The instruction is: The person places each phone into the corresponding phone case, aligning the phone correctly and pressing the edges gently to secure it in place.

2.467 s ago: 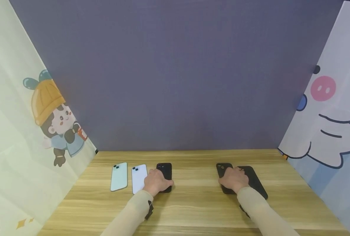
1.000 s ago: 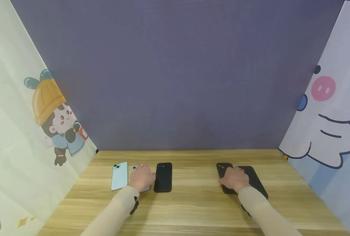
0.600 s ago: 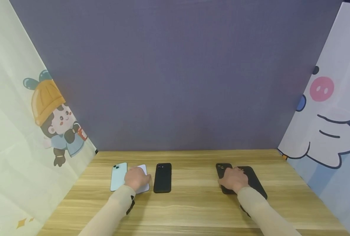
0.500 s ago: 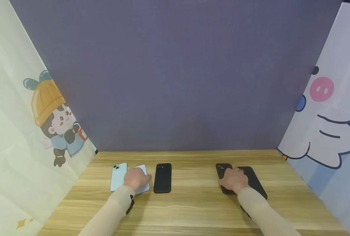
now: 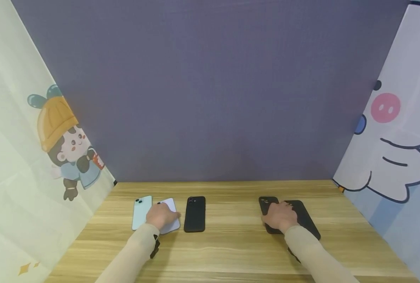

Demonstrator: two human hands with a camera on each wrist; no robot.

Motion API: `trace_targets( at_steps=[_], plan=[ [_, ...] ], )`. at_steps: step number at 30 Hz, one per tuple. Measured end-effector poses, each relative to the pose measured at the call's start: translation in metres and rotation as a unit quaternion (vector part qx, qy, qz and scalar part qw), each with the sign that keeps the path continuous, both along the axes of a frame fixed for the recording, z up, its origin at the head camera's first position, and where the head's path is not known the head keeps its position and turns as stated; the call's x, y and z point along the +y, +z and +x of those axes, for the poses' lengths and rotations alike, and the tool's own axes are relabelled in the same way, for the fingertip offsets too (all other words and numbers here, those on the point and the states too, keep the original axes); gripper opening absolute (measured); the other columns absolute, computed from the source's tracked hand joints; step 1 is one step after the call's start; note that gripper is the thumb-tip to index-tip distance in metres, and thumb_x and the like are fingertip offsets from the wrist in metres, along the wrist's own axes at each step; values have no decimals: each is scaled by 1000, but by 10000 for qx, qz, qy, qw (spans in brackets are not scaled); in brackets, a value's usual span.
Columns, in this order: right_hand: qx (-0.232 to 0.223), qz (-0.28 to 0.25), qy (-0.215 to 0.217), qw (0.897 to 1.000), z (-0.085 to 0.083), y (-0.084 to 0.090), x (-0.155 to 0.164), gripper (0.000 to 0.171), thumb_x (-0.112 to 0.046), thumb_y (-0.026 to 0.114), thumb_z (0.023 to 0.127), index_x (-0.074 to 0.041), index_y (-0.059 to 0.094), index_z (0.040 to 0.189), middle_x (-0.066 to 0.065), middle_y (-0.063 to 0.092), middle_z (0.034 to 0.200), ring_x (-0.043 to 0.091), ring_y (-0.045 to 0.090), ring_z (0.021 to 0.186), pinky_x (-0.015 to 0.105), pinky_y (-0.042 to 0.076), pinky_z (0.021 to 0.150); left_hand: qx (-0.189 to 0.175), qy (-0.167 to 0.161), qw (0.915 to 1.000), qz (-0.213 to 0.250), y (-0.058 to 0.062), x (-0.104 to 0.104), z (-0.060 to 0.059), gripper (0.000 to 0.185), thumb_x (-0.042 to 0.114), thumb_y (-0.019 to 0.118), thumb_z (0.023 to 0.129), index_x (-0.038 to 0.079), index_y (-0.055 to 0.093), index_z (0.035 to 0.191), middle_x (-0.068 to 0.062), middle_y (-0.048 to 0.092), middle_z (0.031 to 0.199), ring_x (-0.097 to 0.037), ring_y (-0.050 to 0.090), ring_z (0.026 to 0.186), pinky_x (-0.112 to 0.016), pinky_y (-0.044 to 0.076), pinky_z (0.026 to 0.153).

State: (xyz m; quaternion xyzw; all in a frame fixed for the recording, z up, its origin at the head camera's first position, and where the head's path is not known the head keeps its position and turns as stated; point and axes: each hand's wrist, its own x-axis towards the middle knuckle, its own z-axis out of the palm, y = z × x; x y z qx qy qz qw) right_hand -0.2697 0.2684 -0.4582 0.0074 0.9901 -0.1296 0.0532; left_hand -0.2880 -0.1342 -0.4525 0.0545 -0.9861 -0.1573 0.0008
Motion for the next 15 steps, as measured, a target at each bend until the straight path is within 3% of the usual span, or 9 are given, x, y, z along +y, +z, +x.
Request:
trace_targets(
  at_steps=[7,15],
  plan=[
    [-68,9,3,10000,1,0,-1,61,-45,68,93,12,66,114,45,51,115,65,50,105,63,50,72,-31,69,9997,223,4,-1,2,43,39,76,83,-4,73,85,-16,66,83,-29,59,77,-40,53,64],
    [-240,15,57,9997,2,4,-4,57,-42,66,95,11,66,115,50,44,121,71,41,115,68,48,79,-94,206,9990,378,-3,-4,-2,50,41,76,81,-7,72,92,-21,63,89,-31,57,80,-43,54,66]
  ],
)
